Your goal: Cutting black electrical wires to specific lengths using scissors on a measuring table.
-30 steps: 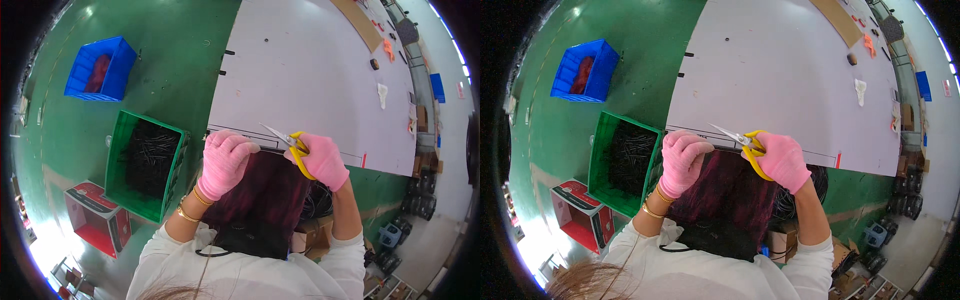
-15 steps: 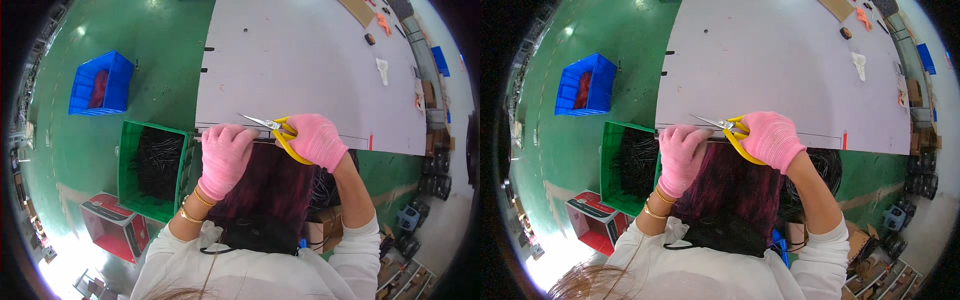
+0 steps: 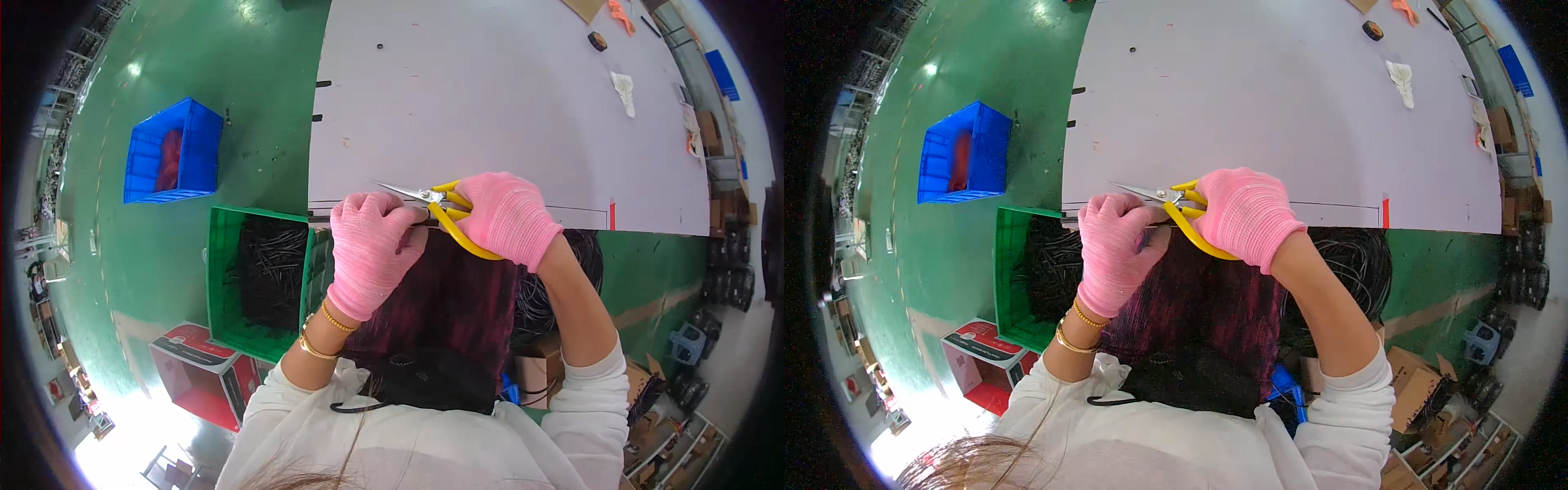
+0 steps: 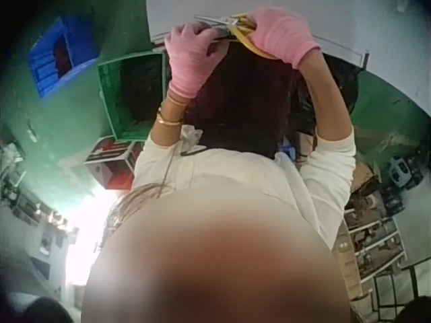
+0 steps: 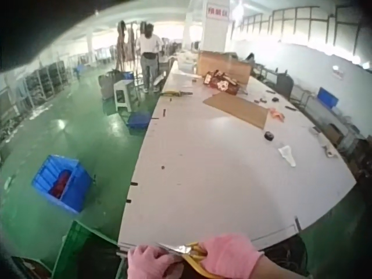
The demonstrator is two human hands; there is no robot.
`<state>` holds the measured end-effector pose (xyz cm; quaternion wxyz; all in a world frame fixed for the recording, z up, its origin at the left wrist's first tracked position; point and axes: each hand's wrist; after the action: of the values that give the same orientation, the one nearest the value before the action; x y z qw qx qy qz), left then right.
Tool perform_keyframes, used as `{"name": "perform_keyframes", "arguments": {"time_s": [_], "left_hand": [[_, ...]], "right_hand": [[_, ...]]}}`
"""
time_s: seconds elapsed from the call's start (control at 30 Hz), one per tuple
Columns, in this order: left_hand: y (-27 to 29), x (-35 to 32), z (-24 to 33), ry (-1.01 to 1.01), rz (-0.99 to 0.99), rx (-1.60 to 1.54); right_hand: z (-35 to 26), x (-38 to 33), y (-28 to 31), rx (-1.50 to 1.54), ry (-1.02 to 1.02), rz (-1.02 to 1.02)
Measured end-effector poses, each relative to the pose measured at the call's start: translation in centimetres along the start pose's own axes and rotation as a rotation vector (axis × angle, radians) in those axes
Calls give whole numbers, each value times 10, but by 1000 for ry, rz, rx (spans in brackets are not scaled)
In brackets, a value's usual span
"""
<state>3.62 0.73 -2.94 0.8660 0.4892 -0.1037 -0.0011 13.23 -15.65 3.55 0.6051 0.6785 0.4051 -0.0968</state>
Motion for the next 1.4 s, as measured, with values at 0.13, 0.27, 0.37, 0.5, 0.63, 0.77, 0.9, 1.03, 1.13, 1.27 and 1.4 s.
{"name": "perform_keyframes", "arguments": {"time_s": [0.13,0.27,0.37,0.5,0.63,0.77,0.9,1.03,1.13,1.27,1.4], "left_hand": [[-2,0,0,6,-5,17],[-4,-1,1,5,15,27],[-5,-1,1,-2,29,28],[-5,-1,1,-4,32,33],[-5,0,0,-5,18,27],[-6,4,-2,-13,4,64],[-5,3,-7,-46,25,61],[4,-3,-4,-24,-30,35],[2,-5,3,-61,19,2],[9,-12,12,-27,-14,-24],[11,-20,16,-7,-12,3]], "right_hand": [[-3,-1,3,6,-4,-6],[-3,-3,6,31,-5,-55],[-3,-4,5,25,15,-38],[0,-2,1,-4,26,-17],[3,-4,-2,61,52,18],[15,-10,-19,243,177,204],[21,-27,-44,327,243,442],[16,-72,-113,1398,225,472],[1,-97,-158,1617,252,101],[-22,-86,-201,1694,105,10],[-31,-78,-197,1542,195,-53]]}}
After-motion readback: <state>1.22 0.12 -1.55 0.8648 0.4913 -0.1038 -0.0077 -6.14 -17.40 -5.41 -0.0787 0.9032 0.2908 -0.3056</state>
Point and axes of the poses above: each hand's wrist, its own x-axis towards the middle knuckle, its own y-axis out of the back of the hand, z = x × y, and after that the axes turned 11 degrees about -z, right-handed
